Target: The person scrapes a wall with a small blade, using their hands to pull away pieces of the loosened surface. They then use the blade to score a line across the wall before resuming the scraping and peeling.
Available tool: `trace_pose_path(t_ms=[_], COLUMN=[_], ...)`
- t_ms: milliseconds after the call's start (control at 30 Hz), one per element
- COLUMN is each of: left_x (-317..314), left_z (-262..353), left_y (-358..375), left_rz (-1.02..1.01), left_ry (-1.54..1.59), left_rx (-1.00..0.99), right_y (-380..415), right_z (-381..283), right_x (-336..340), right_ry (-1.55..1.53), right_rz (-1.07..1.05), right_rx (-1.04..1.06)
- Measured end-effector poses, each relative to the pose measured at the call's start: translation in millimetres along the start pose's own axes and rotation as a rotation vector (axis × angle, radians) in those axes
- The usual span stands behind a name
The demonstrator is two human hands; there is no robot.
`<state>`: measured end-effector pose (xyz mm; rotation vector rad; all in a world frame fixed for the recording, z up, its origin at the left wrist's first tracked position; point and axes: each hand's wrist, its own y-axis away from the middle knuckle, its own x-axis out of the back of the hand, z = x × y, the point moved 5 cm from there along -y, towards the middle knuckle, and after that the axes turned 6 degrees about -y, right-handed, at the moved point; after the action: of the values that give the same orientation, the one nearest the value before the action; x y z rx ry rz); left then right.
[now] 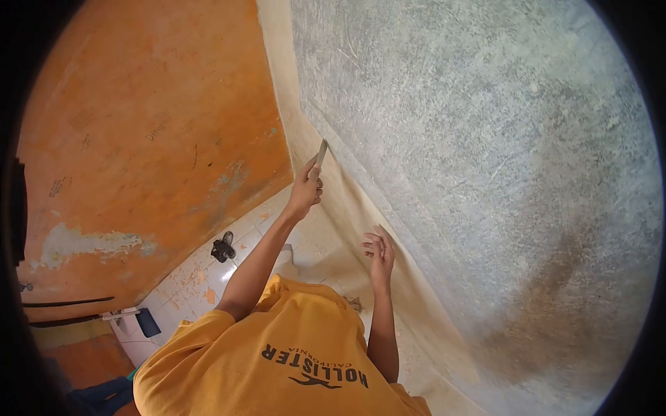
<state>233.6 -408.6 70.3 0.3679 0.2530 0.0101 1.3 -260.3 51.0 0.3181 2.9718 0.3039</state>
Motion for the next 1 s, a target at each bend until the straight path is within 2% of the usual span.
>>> trace_pose_path(t_ms=[33, 133, 233, 267, 367, 400, 500, 600, 733, 833, 1000], left_x=[1.0, -28.9, -67.5, -70.4, -50.8, -39.4, -39.4, -67.4, -53.9, -40.9, -70.5], left_z=[2.9, -13.1, -20.3, -22.1, -29.0, -24.1, -19.4, -42.6, -39.3, -35.3, -41.2], left_y=[2.7, 33.5, 78.4, 78.6, 40.1, 25.4, 34.3, 67.2, 42.8, 39.8, 71.5], left_rz=[-0.03, 0.047, -0.037, -0.04, 0.146, 0.07, 0.031, 0.027, 0.096, -0.019, 0.057], left_ry=[-0.005, -0.074, 0.027, 0.058, 0.037, 0.075, 0.079, -0.008, 0.015, 0.084, -0.053], left_rx=[-0.004, 0.002, 0.048, 0.035, 0.03, -0.024, 0.014, 0.008, -0.019, 0.002, -0.025], right_y=[3.2, 1.8, 9.8, 11.5, 12.3, 14.9, 16.4, 18.0, 18.3, 21.1, 26.5], right_z=[2.7, 4.8, 4.6, 3.0, -1.4, -0.6, 2.1, -0.1, -3.4, -7.6, -7.1], right_x=[2.1, 7.9, 13.4, 15.4, 26.5, 30.3, 37.5, 37.4, 38.4, 40.3, 43.3], right_ry=[-0.001, -0.007, -0.018, -0.02, -0.013, -0.008, -0.026, -0.045, -0.033, -0.029, -0.066], right_rz=[0.013, 0.035, 0.04, 0.04, 0.056, 0.061, 0.071, 0.071, 0.064, 0.042, 0.054], right_rx=[-0.018, -0.035, -0.027, -0.022, -0.004, -0.002, -0.017, -0.006, 0.003, 0.009, 0.007])
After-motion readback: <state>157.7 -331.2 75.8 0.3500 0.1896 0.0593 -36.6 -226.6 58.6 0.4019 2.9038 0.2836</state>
